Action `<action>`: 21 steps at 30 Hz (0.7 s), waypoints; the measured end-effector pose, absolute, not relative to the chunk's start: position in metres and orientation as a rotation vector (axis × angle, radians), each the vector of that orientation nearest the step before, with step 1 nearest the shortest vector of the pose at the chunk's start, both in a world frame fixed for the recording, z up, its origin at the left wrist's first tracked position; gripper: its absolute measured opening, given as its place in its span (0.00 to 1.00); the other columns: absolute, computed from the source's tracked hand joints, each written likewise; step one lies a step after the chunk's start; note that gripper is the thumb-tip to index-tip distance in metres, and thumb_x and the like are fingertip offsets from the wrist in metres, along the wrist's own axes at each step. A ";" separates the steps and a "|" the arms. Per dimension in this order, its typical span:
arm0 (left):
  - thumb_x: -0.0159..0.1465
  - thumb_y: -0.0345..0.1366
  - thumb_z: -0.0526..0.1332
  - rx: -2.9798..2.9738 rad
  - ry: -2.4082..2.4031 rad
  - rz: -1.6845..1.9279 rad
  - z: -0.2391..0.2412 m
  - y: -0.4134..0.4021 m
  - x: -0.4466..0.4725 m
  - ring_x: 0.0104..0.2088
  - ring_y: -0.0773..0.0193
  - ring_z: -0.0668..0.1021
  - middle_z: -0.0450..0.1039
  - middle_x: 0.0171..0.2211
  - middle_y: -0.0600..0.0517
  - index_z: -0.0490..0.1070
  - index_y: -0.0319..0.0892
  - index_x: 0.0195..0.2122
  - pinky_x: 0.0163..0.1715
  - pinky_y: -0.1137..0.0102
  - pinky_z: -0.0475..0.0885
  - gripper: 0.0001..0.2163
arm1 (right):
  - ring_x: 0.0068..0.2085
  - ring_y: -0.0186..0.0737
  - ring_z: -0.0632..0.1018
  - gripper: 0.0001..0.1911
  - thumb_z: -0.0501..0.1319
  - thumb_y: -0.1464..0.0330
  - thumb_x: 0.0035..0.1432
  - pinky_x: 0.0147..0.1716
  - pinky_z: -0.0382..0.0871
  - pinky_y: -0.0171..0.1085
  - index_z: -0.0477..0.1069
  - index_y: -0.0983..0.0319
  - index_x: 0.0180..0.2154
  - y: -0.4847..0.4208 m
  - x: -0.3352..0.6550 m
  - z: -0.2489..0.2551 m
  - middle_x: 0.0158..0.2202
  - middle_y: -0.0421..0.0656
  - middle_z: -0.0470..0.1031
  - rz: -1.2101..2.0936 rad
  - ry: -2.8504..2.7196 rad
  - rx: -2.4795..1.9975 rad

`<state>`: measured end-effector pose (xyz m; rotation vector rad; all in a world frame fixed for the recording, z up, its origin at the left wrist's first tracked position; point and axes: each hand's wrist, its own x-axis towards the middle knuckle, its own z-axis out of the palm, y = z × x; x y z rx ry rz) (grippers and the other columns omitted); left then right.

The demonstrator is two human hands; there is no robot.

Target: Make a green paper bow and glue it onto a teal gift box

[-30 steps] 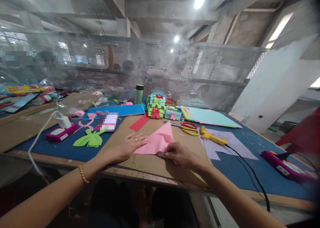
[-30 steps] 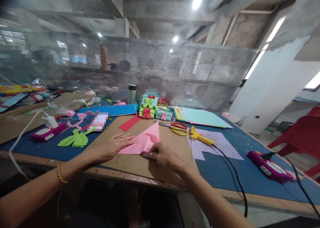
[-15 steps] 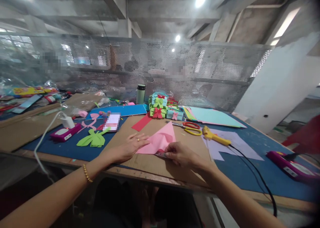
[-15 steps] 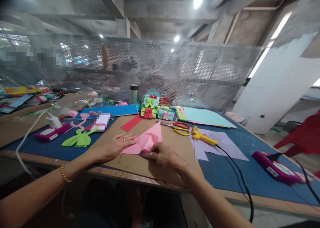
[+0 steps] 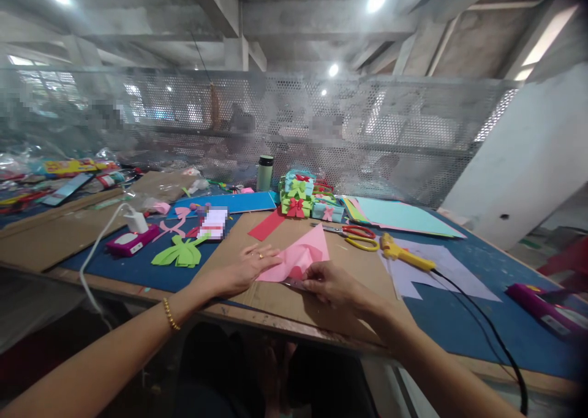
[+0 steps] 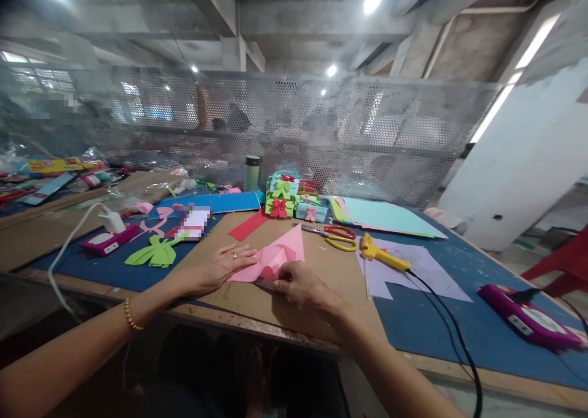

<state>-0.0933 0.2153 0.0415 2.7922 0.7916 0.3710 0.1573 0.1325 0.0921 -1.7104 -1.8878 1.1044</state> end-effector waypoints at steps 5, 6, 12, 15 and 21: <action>0.71 0.30 0.44 2.786 0.791 0.358 0.039 0.218 -0.094 0.70 0.64 0.52 0.51 0.71 0.53 0.55 0.56 0.68 0.67 0.57 0.46 0.25 | 0.21 0.30 0.64 0.11 0.60 0.66 0.58 0.21 0.55 0.31 0.66 0.63 0.26 0.132 0.151 0.097 0.19 0.35 0.64 1.036 -2.000 -1.657; 0.71 0.30 0.44 2.779 0.789 0.356 0.039 0.218 -0.094 0.70 0.63 0.51 0.50 0.71 0.53 0.54 0.56 0.68 0.68 0.57 0.46 0.25 | 0.22 0.30 0.65 0.10 0.60 0.67 0.58 0.21 0.56 0.31 0.67 0.63 0.26 0.130 0.151 0.099 0.19 0.35 0.65 1.010 -2.017 -1.663; 0.73 0.36 0.40 2.645 0.864 0.264 0.052 0.212 -0.093 0.71 0.60 0.48 0.45 0.72 0.50 0.46 0.49 0.71 0.68 0.58 0.44 0.25 | 0.19 0.30 0.64 0.13 0.61 0.62 0.59 0.19 0.55 0.31 0.63 0.61 0.27 0.128 0.143 0.098 0.16 0.33 0.62 1.100 -1.885 -1.701; 0.73 0.41 0.41 2.579 0.806 0.173 0.063 0.221 -0.095 0.72 0.57 0.45 0.43 0.72 0.51 0.47 0.49 0.71 0.68 0.57 0.42 0.25 | 0.19 0.30 0.64 0.15 0.62 0.59 0.58 0.19 0.55 0.31 0.64 0.61 0.27 0.132 0.139 0.093 0.17 0.33 0.63 1.108 -1.905 -1.667; 0.67 0.36 0.56 2.639 0.496 0.029 0.081 0.258 -0.092 0.68 0.54 0.59 0.55 0.69 0.48 0.60 0.49 0.67 0.66 0.60 0.53 0.26 | 0.23 0.32 0.66 0.15 0.62 0.58 0.58 0.22 0.56 0.32 0.67 0.63 0.28 0.139 0.145 0.084 0.22 0.37 0.67 0.926 -2.040 -1.654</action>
